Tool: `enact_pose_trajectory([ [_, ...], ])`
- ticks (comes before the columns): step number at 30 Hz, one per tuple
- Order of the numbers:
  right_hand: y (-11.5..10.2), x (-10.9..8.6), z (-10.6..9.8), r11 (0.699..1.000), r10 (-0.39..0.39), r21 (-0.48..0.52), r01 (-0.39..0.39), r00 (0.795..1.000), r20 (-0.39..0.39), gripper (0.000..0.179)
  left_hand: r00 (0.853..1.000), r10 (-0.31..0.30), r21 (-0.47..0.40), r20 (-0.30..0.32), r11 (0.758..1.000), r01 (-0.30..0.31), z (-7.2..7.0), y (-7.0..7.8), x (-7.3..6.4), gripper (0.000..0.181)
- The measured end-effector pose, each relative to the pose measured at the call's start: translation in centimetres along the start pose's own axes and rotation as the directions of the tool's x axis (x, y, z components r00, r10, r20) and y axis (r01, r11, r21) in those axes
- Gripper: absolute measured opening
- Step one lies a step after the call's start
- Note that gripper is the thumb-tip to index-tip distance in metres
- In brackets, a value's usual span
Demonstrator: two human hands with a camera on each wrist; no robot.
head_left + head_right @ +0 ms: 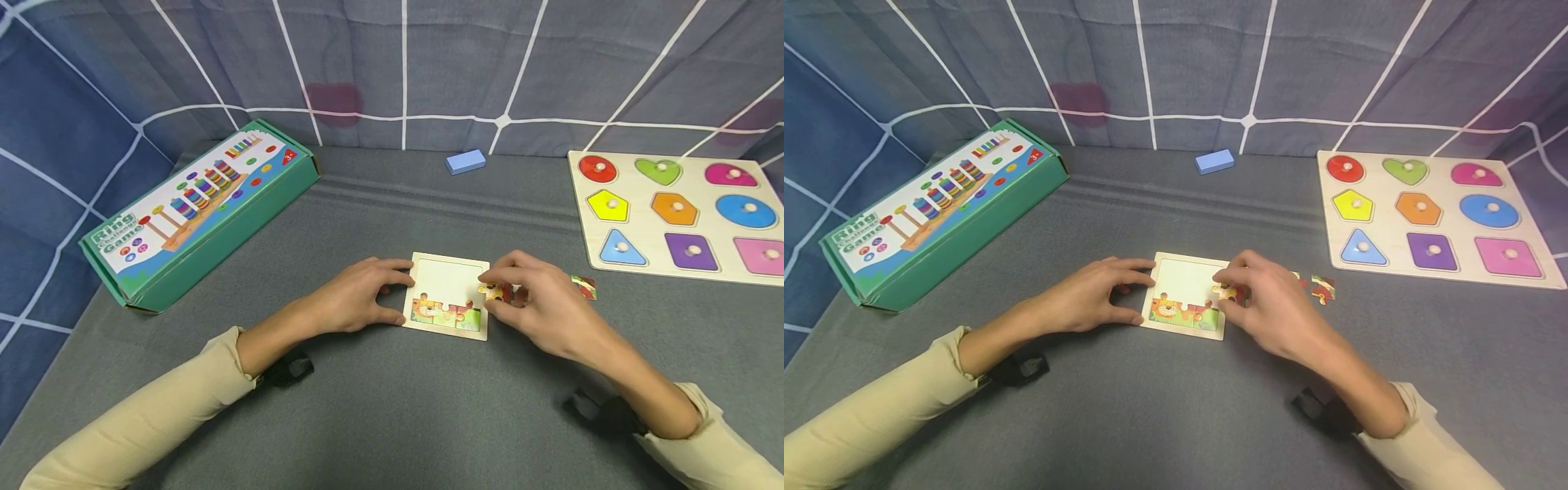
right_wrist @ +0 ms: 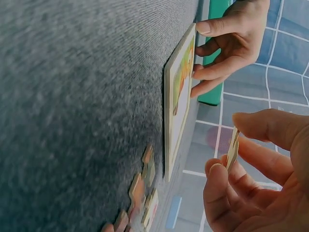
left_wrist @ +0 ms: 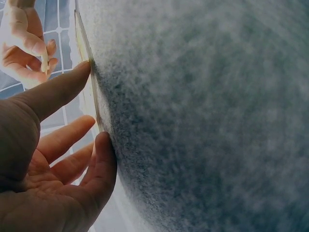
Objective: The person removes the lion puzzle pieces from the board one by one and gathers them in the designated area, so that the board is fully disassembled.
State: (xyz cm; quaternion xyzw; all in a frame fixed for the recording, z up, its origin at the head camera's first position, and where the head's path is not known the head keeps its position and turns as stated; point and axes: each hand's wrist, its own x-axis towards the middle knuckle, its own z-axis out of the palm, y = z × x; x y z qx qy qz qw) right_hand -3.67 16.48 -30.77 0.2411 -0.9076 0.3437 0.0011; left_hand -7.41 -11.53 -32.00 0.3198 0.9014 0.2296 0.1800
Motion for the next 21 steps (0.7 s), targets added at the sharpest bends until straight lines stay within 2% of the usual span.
enact_pose_trajectory([
  [7,0.4,-0.9,-0.6,1.000,-0.009,-0.009,0.009,1.000,-0.017,0.021,1.000,0.016,0.001,-0.008,1.000,-0.016,0.1,0.0,0.0,0.051],
  [15,1.3,-2.0,-1.3,0.999,-0.027,-0.032,0.025,0.998,-0.059,0.027,1.000,0.016,-0.001,-0.017,1.000,-0.016,0.1,-0.1,-0.1,0.051],
  [21,1.6,-3.1,-1.9,0.998,-0.013,-0.056,0.010,0.998,-0.061,0.030,1.000,0.006,-0.006,-0.012,1.000,-0.006,0.1,0.0,-0.1,0.052],
])
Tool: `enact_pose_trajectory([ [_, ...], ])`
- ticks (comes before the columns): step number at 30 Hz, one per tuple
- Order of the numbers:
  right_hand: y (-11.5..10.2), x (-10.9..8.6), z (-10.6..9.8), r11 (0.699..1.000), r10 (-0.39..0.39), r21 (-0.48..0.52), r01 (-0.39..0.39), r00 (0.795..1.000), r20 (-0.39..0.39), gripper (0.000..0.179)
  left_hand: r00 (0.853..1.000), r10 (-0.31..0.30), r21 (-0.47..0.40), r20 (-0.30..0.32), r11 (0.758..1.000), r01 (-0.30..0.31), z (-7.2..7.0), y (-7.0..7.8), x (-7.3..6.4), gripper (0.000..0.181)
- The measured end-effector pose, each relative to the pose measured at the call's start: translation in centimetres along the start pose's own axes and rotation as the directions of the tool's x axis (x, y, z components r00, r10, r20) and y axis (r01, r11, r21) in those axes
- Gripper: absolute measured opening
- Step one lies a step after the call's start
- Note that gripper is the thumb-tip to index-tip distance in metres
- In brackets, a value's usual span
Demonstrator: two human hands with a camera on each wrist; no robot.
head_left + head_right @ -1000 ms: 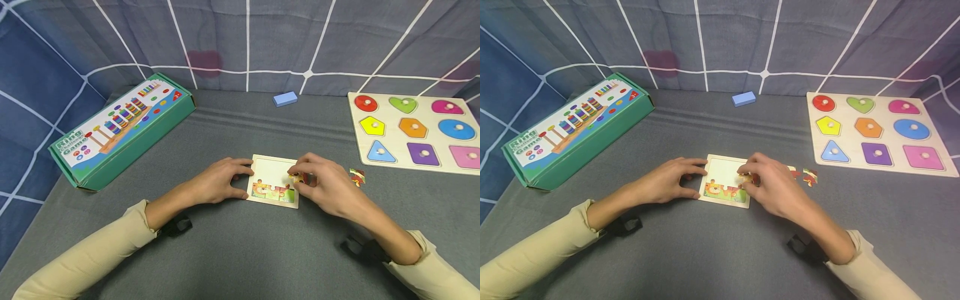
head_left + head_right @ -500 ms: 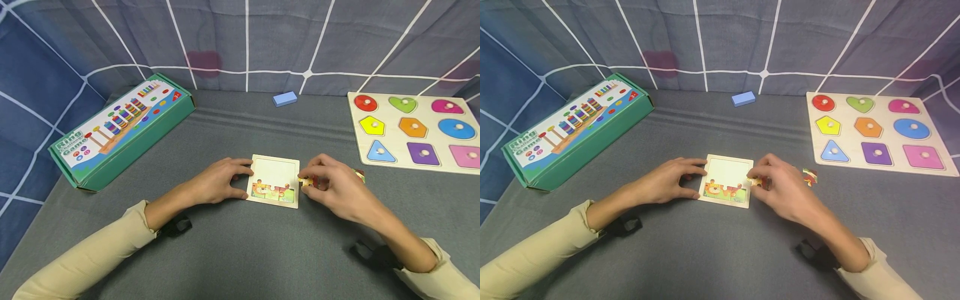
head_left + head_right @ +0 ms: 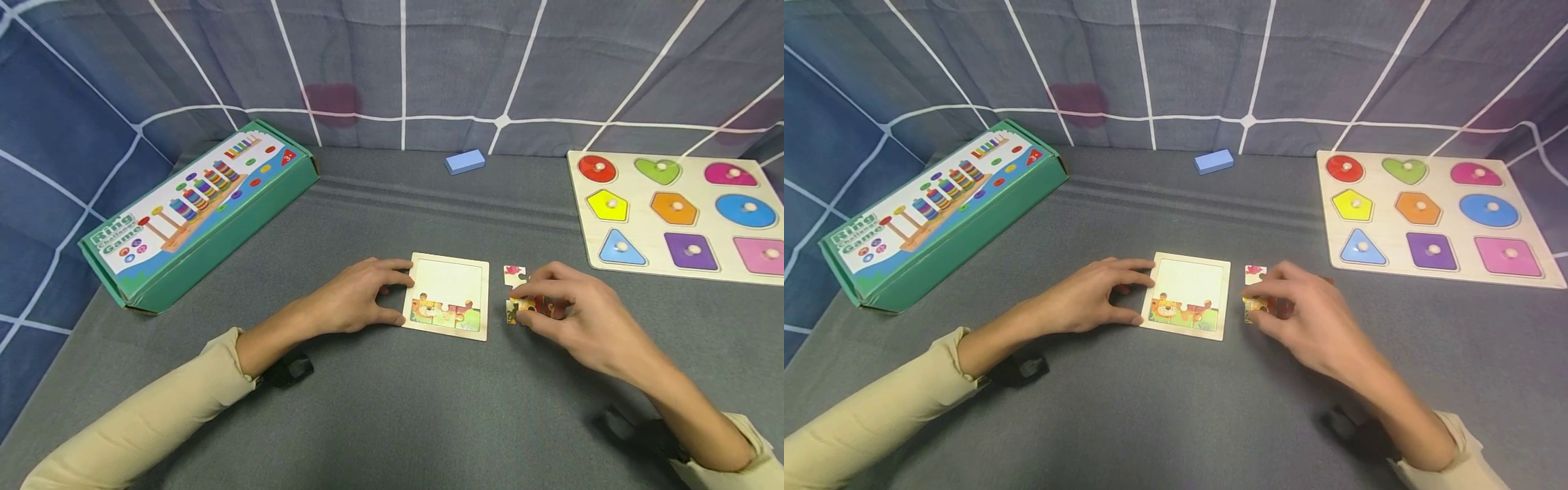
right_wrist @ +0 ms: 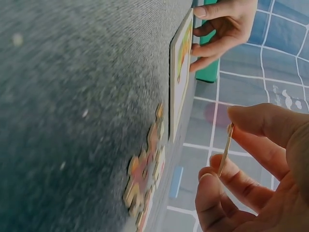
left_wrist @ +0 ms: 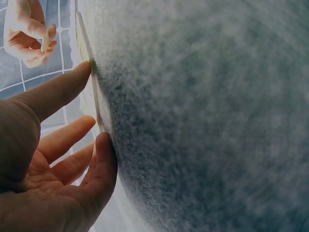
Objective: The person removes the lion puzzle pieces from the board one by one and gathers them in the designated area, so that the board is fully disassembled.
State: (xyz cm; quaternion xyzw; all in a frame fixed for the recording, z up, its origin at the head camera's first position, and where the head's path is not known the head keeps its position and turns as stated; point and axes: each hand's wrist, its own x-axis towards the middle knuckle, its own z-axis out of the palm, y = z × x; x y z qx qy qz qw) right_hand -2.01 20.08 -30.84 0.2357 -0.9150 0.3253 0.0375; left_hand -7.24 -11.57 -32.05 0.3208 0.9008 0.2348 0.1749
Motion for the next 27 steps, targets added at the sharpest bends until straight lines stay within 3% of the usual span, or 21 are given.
enact_pose_trajectory([
  [16,1.7,-2.8,-1.4,0.998,0.055,-0.033,-0.056,0.998,-0.026,0.042,1.000,-0.009,0.003,0.006,1.000,0.009,0.0,0.1,0.0,0.051],
  [21,2.6,-3.5,-1.7,0.989,0.126,-0.070,-0.128,0.992,-0.026,0.046,1.000,-0.003,0.006,0.003,1.000,0.003,0.0,0.0,0.1,0.051],
  [27,3.4,-4.3,-2.0,0.967,0.242,-0.070,-0.244,0.970,-0.030,0.044,1.000,0.001,0.009,0.002,1.000,-0.001,0.0,-0.1,0.0,0.051],
])
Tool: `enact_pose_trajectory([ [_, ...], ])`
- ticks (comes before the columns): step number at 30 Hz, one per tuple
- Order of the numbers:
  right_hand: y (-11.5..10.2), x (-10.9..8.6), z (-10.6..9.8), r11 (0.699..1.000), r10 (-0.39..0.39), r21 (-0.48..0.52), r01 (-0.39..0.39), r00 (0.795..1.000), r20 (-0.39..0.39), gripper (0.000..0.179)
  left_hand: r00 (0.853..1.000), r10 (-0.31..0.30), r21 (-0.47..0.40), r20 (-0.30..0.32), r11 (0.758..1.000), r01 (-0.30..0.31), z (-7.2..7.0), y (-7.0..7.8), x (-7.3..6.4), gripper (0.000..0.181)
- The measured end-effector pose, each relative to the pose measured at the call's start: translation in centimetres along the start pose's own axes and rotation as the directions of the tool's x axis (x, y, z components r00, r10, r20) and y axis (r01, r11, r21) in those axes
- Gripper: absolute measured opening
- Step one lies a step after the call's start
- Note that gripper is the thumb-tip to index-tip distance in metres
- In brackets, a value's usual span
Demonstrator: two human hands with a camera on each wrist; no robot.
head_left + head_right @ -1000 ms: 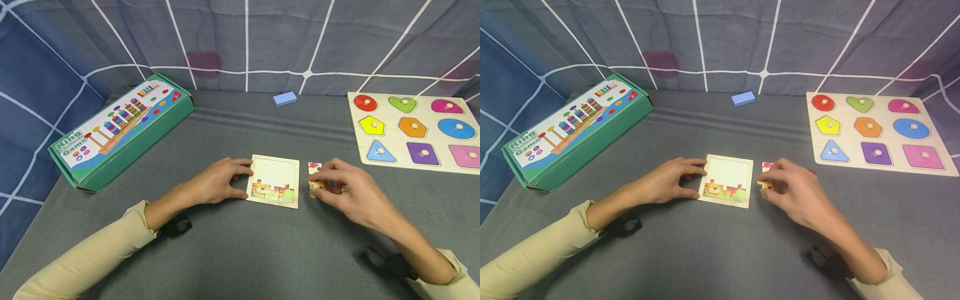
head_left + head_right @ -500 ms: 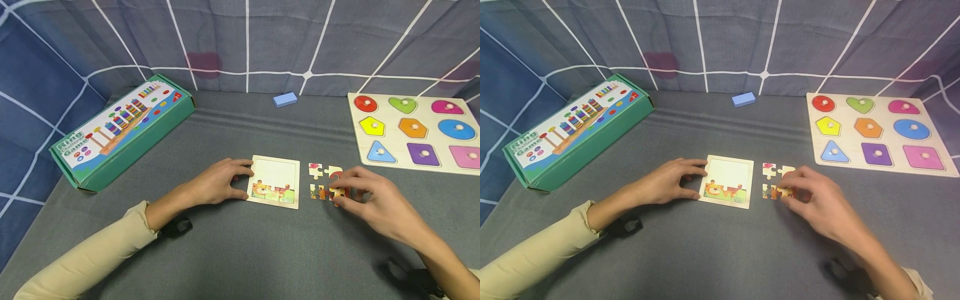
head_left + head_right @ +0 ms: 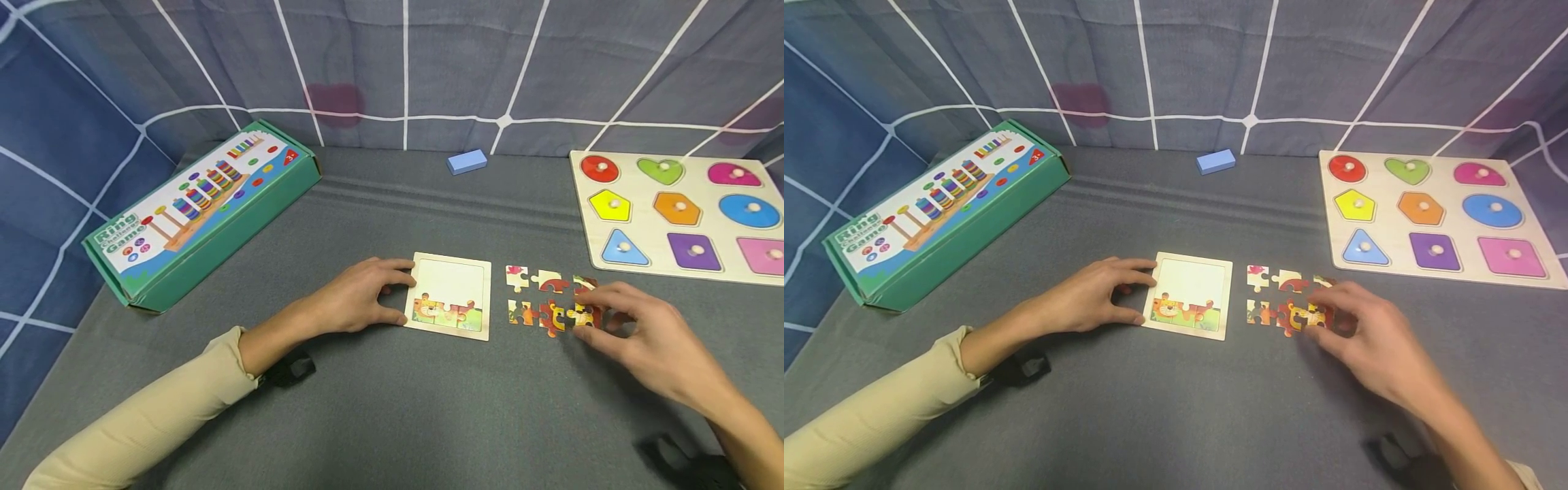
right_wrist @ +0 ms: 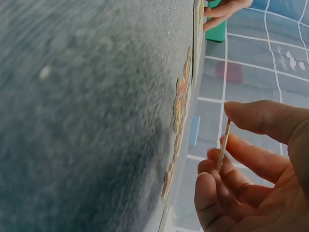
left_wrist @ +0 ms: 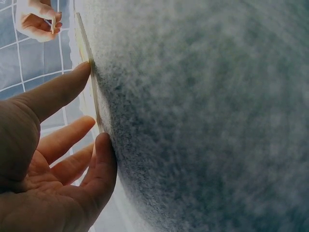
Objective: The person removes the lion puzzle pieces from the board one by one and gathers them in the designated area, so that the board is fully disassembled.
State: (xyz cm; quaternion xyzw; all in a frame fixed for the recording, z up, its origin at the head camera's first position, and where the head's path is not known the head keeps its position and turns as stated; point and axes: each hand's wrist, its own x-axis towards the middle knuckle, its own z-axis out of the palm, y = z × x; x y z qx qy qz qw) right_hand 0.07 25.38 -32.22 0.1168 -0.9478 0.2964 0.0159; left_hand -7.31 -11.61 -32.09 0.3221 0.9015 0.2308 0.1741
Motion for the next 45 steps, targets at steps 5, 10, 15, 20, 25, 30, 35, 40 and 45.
enact_pose_trajectory([
  [5,0.5,-0.2,-0.1,0.999,0.014,-0.033,-0.014,1.000,0.006,0.040,1.000,0.001,-0.004,-0.001,1.000,-0.001,0.0,0.0,0.0,0.051],
  [10,1.1,-0.4,0.0,0.998,-0.002,-0.056,0.003,1.000,0.015,0.037,1.000,0.005,-0.006,-0.004,1.000,-0.005,0.0,0.0,0.0,0.051],
  [15,1.6,-0.3,0.3,0.997,0.009,-0.078,-0.007,1.000,0.028,0.035,1.000,0.003,-0.007,0.000,1.000,-0.003,0.1,0.0,0.1,0.051],
  [20,2.0,-0.3,0.4,0.994,-0.002,-0.113,0.007,0.999,0.045,0.037,1.000,0.003,-0.004,0.006,1.000,-0.003,0.1,0.1,0.1,0.051],
  [25,2.2,-0.2,0.4,0.991,-0.007,-0.130,0.015,0.998,0.066,0.038,1.000,0.004,-0.002,0.010,1.000,-0.004,0.1,0.1,0.1,0.051],
  [30,2.2,-0.2,0.4,0.991,0.005,-0.135,0.006,0.996,0.084,0.038,1.000,0.001,-0.007,0.010,1.000,-0.001,0.0,0.1,0.1,0.051],
  [35,2.2,-0.1,0.2,0.989,0.013,-0.146,0.001,0.995,0.097,0.037,1.000,0.003,-0.012,0.008,1.000,-0.003,-0.1,0.1,0.0,0.051],
  [40,2.2,-0.1,0.2,0.988,-0.002,-0.154,0.017,0.995,0.100,0.034,1.000,0.004,-0.016,0.005,1.000,-0.004,-0.1,0.1,-0.1,0.050],
  [45,2.3,-0.1,0.2,0.988,-0.002,-0.156,0.020,0.994,0.110,0.035,1.000,0.009,-0.011,0.001,1.000,-0.009,-0.2,0.2,-0.1,0.051],
])
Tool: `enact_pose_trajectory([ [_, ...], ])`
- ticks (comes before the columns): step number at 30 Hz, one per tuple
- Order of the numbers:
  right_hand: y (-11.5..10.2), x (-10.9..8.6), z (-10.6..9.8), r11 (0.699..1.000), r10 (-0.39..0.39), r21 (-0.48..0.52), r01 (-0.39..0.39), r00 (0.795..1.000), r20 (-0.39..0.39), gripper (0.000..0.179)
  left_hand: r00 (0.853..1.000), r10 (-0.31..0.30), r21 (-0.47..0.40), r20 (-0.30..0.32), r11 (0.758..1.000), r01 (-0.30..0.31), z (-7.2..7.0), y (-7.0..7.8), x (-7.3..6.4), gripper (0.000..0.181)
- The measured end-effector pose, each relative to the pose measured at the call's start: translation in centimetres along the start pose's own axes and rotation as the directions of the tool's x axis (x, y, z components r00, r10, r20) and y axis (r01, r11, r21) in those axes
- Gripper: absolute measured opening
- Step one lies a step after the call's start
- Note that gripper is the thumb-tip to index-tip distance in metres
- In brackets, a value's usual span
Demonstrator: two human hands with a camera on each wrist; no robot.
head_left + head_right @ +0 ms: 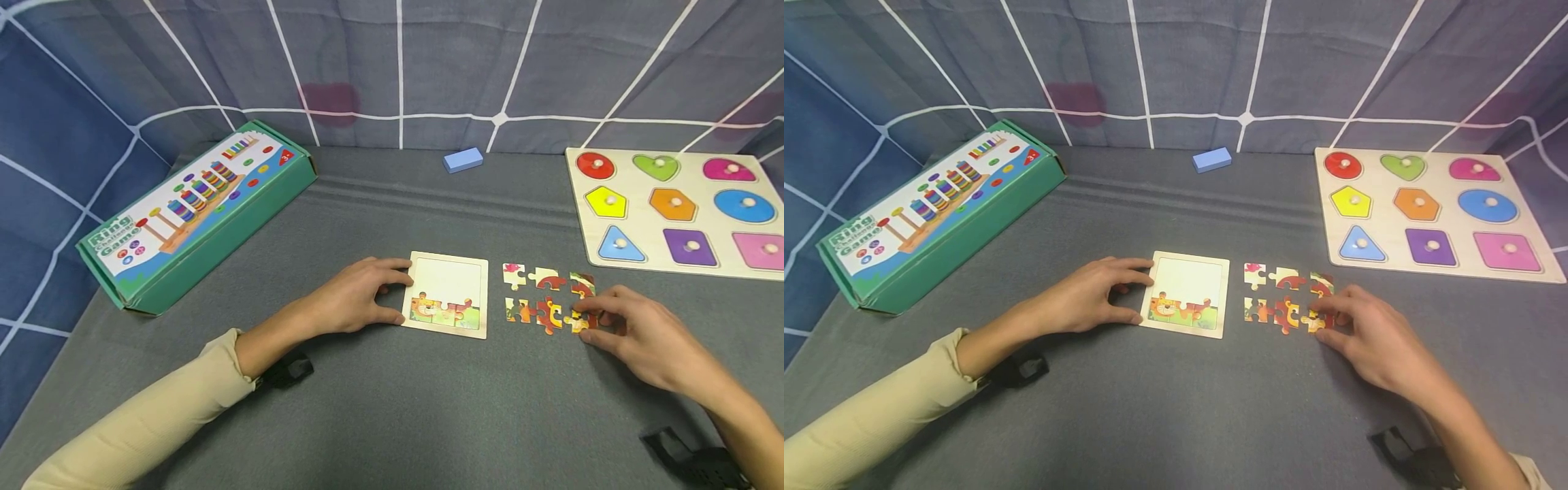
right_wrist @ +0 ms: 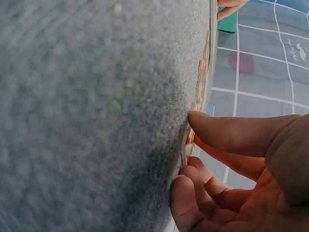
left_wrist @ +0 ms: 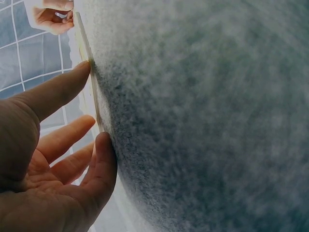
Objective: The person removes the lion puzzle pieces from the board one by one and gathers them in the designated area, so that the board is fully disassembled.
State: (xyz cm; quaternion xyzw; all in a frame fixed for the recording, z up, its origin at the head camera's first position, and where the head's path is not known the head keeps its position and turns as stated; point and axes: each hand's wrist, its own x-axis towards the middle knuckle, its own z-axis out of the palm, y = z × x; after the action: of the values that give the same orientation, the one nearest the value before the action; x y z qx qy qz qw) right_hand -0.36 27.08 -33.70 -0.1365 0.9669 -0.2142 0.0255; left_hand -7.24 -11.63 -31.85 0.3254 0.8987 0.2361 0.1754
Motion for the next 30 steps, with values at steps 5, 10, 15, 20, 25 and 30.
enact_pose_trajectory([
  [5,0.0,0.1,0.0,1.000,0.001,0.007,-0.001,1.000,0.011,0.036,1.000,-0.007,0.005,0.005,1.000,0.007,0.1,-0.1,0.1,0.052],
  [10,-0.1,0.1,-0.1,1.000,-0.002,0.010,0.002,1.000,0.004,0.036,1.000,-0.008,0.009,0.009,1.000,0.008,0.1,-0.1,0.1,0.051],
  [15,-0.9,0.3,-0.5,0.999,-0.024,0.026,0.025,0.999,-0.043,0.040,1.000,-0.011,0.014,0.011,1.000,0.011,0.1,-0.1,0.2,0.051],
  [20,-3.1,1.2,-0.7,0.991,-0.086,0.091,0.093,0.993,-0.078,0.037,1.000,-0.018,0.012,0.020,1.000,0.018,0.0,0.1,0.1,0.051],
  [25,-5.9,2.3,0.1,0.975,-0.141,0.163,0.151,0.988,-0.069,0.037,1.000,-0.019,0.021,0.021,1.000,0.018,0.1,0.1,0.2,0.052],
  [30,-8.4,3.5,1.1,0.952,-0.180,0.243,0.185,0.983,-0.042,0.037,1.000,-0.022,0.021,0.020,1.000,0.022,0.1,0.0,0.2,0.052],
])
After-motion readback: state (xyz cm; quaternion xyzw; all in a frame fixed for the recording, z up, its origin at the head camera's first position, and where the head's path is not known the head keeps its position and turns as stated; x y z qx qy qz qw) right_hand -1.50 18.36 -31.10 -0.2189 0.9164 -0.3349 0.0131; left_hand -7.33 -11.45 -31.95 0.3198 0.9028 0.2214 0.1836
